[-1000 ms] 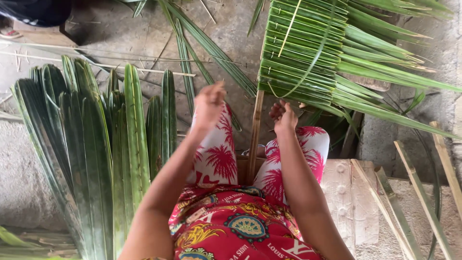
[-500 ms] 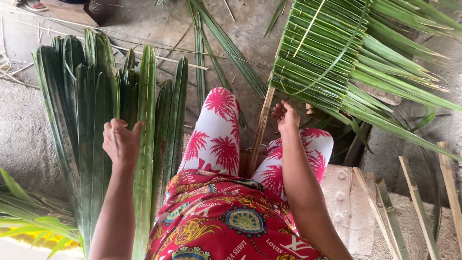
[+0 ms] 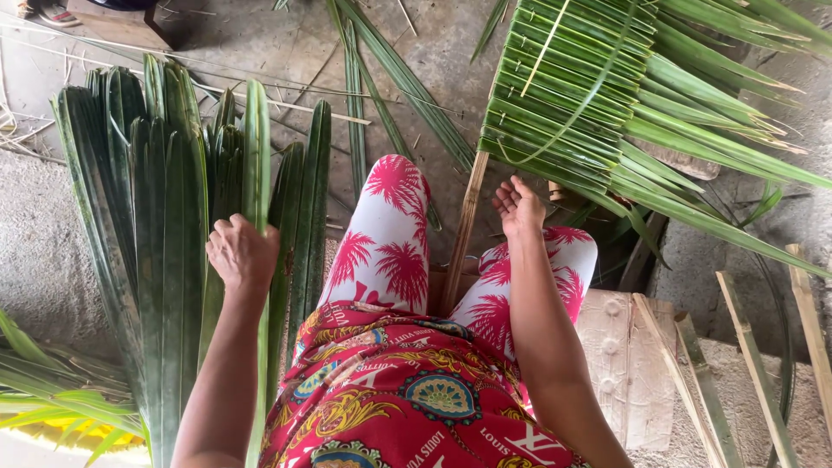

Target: Weaving palm leaves onto a wooden stick to create a thatched panel

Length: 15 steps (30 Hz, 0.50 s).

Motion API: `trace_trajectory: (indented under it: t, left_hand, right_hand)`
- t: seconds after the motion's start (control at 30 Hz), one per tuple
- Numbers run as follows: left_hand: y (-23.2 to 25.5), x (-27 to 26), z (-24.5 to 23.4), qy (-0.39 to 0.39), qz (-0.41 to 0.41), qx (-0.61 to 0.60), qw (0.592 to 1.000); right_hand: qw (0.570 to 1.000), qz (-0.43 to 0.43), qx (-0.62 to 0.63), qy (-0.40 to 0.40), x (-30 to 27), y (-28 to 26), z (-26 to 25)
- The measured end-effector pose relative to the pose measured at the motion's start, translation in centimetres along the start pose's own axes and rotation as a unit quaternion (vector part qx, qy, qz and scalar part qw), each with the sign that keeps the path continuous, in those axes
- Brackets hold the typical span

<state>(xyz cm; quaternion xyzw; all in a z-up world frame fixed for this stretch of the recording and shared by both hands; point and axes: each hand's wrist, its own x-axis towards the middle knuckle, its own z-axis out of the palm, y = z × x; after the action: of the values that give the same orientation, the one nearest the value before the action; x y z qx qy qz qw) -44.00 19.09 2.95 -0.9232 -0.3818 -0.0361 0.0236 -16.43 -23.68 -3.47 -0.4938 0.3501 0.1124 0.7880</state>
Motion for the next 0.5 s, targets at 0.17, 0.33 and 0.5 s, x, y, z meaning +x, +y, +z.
trace_trajectory:
  t: [0.17,0.33,0.5]
  left_hand:
    - [-0.3,2.2,-3.1,-0.004,-0.030,-0.098,0.995]
    - [2.6,8.6,-12.8,0.070,0.008,-0.283,0.957]
    - [7.7,16.6,-23.0,0.093,0.098,-0.518,0.845]
  right_hand:
    - [1.000,0.002,-0.003,-0.004,-1.4,-0.5,0.7]
    - [1.000,0.004,-0.002,-0.010,-1.6,-0.8,1.0]
    - [1.000,0.024,0.012,0.015,-4.5,-2.1,2.3]
